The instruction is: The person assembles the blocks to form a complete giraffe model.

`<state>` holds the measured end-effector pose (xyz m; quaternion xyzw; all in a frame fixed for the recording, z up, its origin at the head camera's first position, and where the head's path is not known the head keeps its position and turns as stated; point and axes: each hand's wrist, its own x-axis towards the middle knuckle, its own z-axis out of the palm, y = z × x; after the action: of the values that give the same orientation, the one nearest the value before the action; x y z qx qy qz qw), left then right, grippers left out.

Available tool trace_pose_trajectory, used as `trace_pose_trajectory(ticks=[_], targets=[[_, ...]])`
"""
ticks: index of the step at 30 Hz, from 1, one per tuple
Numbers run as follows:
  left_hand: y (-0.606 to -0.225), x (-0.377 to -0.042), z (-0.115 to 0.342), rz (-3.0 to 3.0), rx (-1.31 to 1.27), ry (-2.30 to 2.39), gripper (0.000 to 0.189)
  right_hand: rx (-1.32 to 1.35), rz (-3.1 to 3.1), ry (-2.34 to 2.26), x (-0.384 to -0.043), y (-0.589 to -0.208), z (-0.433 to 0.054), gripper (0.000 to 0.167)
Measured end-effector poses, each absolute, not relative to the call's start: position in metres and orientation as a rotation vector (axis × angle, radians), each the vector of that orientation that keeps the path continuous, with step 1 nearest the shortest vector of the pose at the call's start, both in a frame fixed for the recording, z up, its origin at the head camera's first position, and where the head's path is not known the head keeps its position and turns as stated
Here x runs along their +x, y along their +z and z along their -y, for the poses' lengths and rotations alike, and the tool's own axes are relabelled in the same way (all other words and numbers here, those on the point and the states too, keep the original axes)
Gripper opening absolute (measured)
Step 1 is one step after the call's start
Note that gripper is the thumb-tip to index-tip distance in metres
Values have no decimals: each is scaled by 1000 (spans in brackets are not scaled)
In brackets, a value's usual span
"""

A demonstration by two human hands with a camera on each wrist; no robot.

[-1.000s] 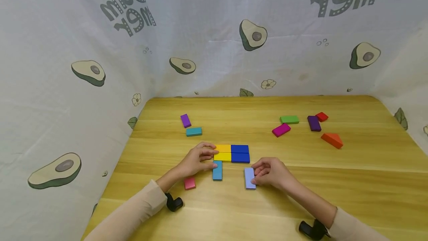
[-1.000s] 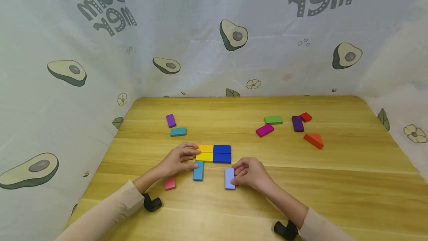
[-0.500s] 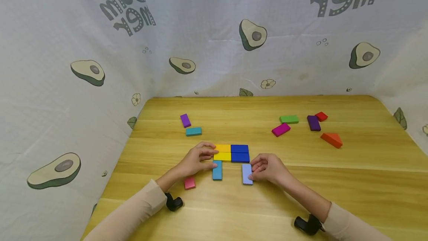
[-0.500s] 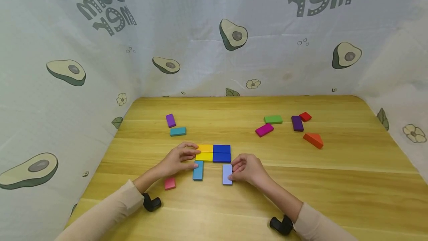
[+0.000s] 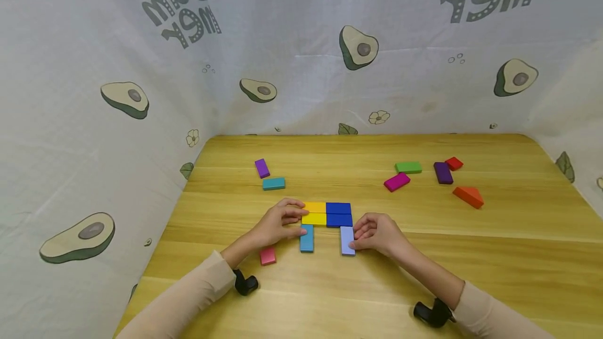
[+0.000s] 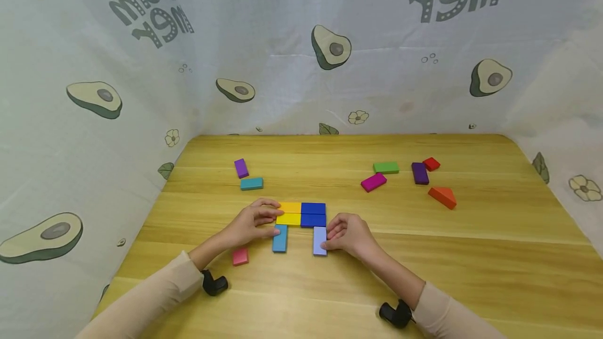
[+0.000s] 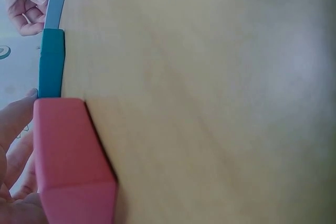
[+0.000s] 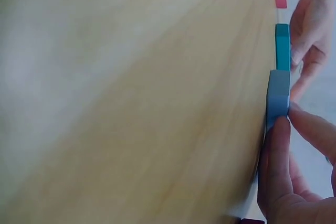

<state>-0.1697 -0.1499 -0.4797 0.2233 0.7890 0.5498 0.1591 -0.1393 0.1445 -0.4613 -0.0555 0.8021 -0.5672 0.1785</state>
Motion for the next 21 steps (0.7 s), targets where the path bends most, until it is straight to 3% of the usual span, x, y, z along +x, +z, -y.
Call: trace_pose_trajectory(ticks=[21], targets=[[-481,-170,150,-2291,625,1526,42,-133,-2273,-1604,-138,-460,-143,32]])
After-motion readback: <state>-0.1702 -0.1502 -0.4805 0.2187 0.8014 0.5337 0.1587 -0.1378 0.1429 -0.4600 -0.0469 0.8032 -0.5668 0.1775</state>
